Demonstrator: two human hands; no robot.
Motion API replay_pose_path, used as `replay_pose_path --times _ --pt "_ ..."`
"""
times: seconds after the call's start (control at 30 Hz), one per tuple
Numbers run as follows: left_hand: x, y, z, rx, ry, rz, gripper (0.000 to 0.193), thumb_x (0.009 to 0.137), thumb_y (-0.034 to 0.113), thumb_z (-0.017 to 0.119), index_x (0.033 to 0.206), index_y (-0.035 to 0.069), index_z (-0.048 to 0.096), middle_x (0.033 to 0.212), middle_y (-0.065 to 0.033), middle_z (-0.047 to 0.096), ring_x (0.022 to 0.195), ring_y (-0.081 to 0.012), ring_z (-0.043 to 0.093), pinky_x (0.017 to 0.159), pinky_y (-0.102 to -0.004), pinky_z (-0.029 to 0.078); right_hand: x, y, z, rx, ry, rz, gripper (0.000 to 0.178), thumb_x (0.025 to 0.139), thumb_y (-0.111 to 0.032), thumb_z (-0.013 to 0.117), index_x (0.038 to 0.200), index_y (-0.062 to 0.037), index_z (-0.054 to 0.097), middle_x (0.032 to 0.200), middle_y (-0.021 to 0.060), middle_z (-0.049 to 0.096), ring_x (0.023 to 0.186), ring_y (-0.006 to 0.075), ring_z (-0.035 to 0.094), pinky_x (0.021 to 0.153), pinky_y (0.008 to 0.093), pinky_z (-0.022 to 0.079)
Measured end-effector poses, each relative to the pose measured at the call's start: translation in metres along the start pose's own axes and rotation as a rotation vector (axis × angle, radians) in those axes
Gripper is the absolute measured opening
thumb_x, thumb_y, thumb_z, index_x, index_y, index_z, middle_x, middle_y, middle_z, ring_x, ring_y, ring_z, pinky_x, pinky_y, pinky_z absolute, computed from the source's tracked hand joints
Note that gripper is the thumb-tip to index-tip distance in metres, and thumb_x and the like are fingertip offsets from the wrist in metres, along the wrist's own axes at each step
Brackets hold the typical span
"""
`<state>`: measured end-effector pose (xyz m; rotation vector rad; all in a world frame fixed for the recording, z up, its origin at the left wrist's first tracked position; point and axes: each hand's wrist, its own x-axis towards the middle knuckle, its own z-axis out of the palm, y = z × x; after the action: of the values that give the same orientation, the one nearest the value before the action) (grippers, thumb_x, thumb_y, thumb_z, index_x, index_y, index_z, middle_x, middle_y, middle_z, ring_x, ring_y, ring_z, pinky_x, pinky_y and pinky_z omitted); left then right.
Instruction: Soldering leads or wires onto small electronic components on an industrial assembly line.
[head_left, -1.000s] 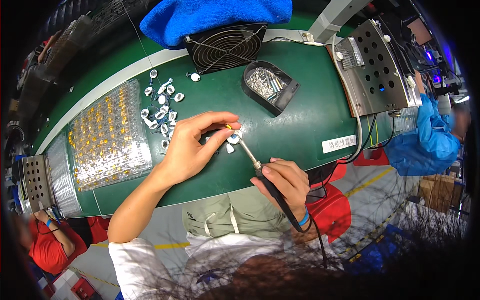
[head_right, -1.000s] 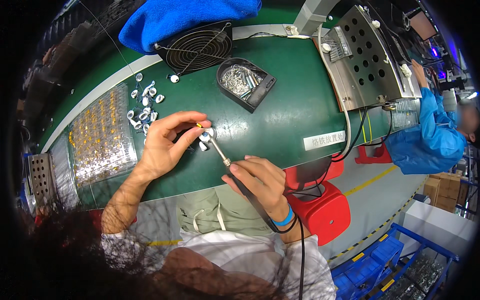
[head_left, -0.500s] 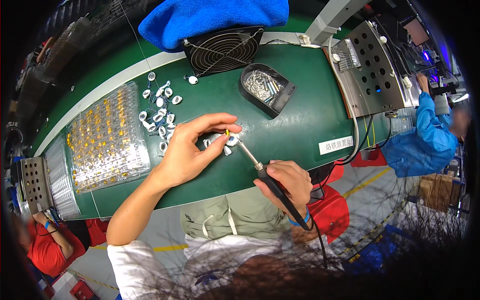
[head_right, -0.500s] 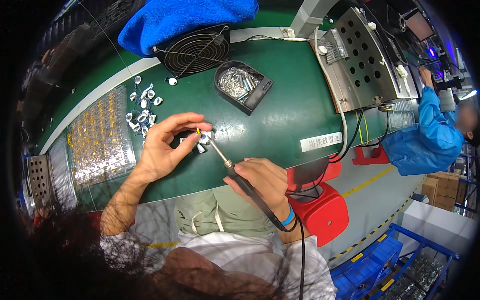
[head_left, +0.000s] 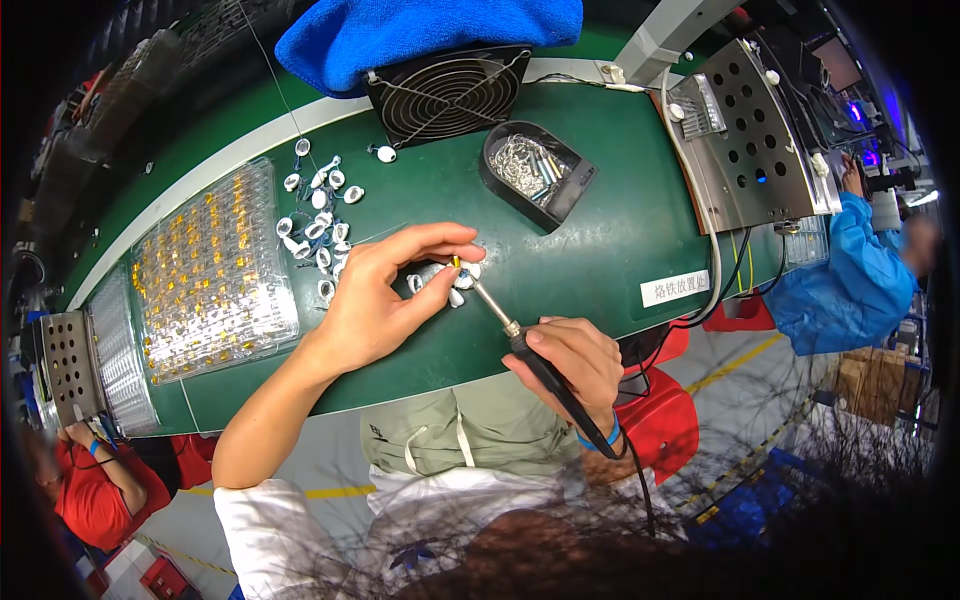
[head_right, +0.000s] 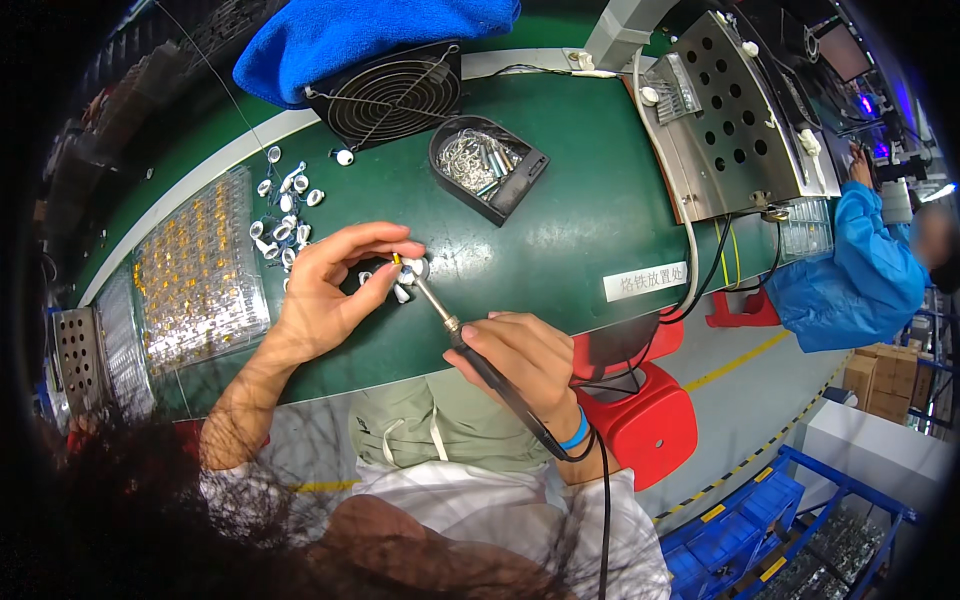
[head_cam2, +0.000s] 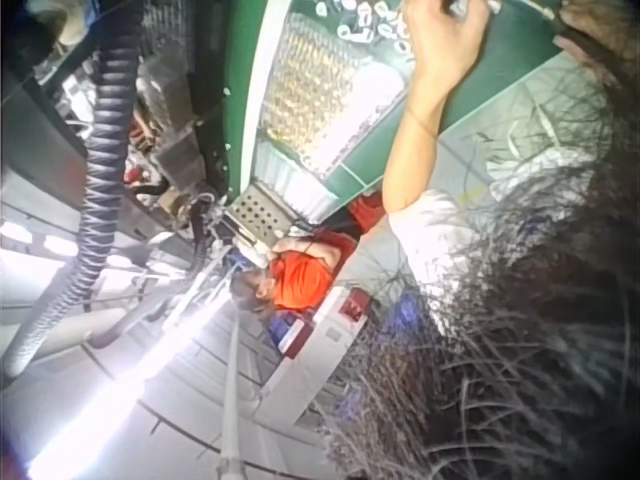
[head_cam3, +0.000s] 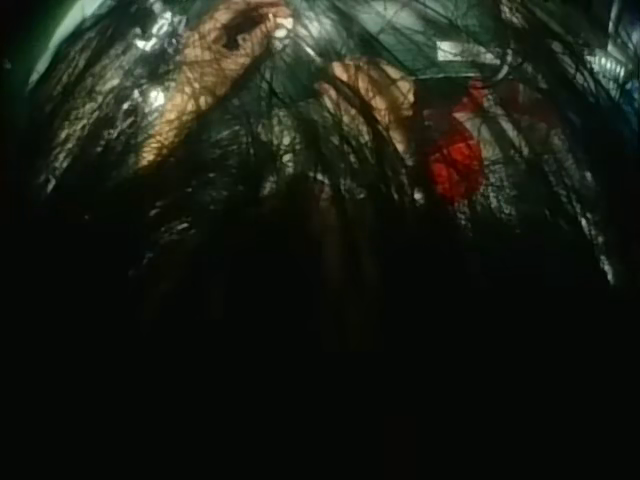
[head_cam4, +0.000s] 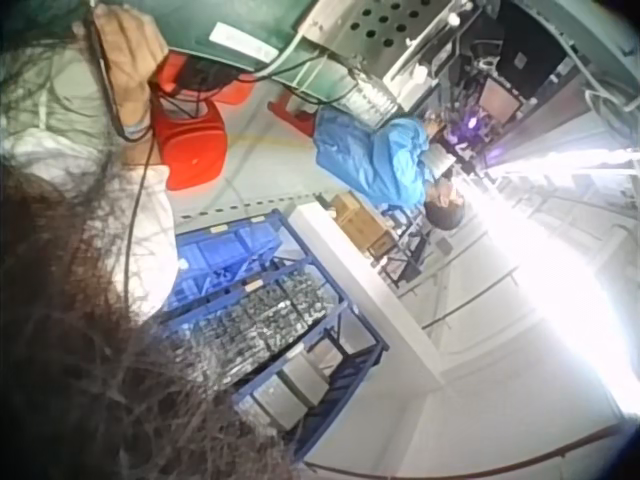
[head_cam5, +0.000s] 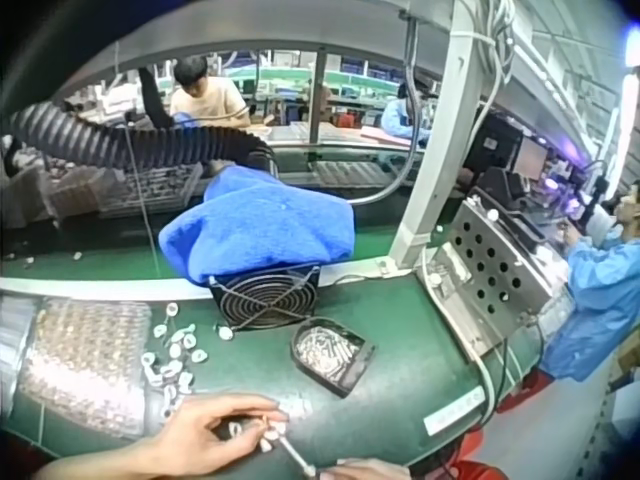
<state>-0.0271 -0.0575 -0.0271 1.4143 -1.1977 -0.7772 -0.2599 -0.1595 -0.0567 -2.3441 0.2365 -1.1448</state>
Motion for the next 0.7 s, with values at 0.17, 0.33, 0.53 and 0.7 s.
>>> replay_pose_path --times 0.17,0.33,0.53,0.7 --pt "0.0002 0.0 0.0009 0.002 0.011 0.007 0.036 0.094 -0.007 0.064 0.13 -0.003 0.064 0.117 -0.016 0.076 0.112 -0.0234 0.073 0.1 -0.0355 0.057 -0.0002 -0.0009 -0.0002 -0.012 -0.006 0.003 0.048 0.066 -0.01 0.096 0.106 -0.002 0.071 0.09 0.0125 0.075 0.081 0.0317 0.075 0.071 0.0362 0.063" --pt "0.0006 -0.0005 0.0012 0.002 0.015 0.004 0.035 0.094 -0.007 0.064 0.129 -0.002 0.065 0.117 -0.016 0.076 0.112 -0.0236 0.074 0.1 -0.0357 0.058 -0.0002 -0.0001 -0.0001 -0.017 -0.003 -0.007 0.048 0.066 -0.01 0.097 0.106 -0.0022 0.071 0.091 0.0123 0.075 0.081 0.0315 0.075 0.072 0.0365 0.063" --pt "0.0007 -0.0003 0.0016 0.02 0.021 0.012 0.035 0.094 -0.007 0.065 0.128 -0.002 0.066 0.117 -0.0152 0.076 0.11 -0.0232 0.074 0.099 -0.0355 0.058 0.0 0.0002 0.0 -0.01 -0.009 -0.004 0.049 0.066 -0.01 0.096 0.107 -0.0021 0.071 0.092 0.0126 0.075 0.081 0.0316 0.074 0.072 0.0375 0.063" --pt "0.0 -0.0006 0.0019 0.037 0.023 0.027 0.034 0.094 -0.006 0.065 0.127 -0.001 0.066 0.116 -0.0144 0.077 0.108 -0.0226 0.074 0.098 -0.0351 0.058 -0.0007 0.0005 -0.0004 0.006 -0.017 -0.009 0.049 0.067 -0.009 0.096 0.107 -0.0008 0.071 0.091 0.0134 0.075 0.081 0.0315 0.074 0.074 0.0384 0.064"
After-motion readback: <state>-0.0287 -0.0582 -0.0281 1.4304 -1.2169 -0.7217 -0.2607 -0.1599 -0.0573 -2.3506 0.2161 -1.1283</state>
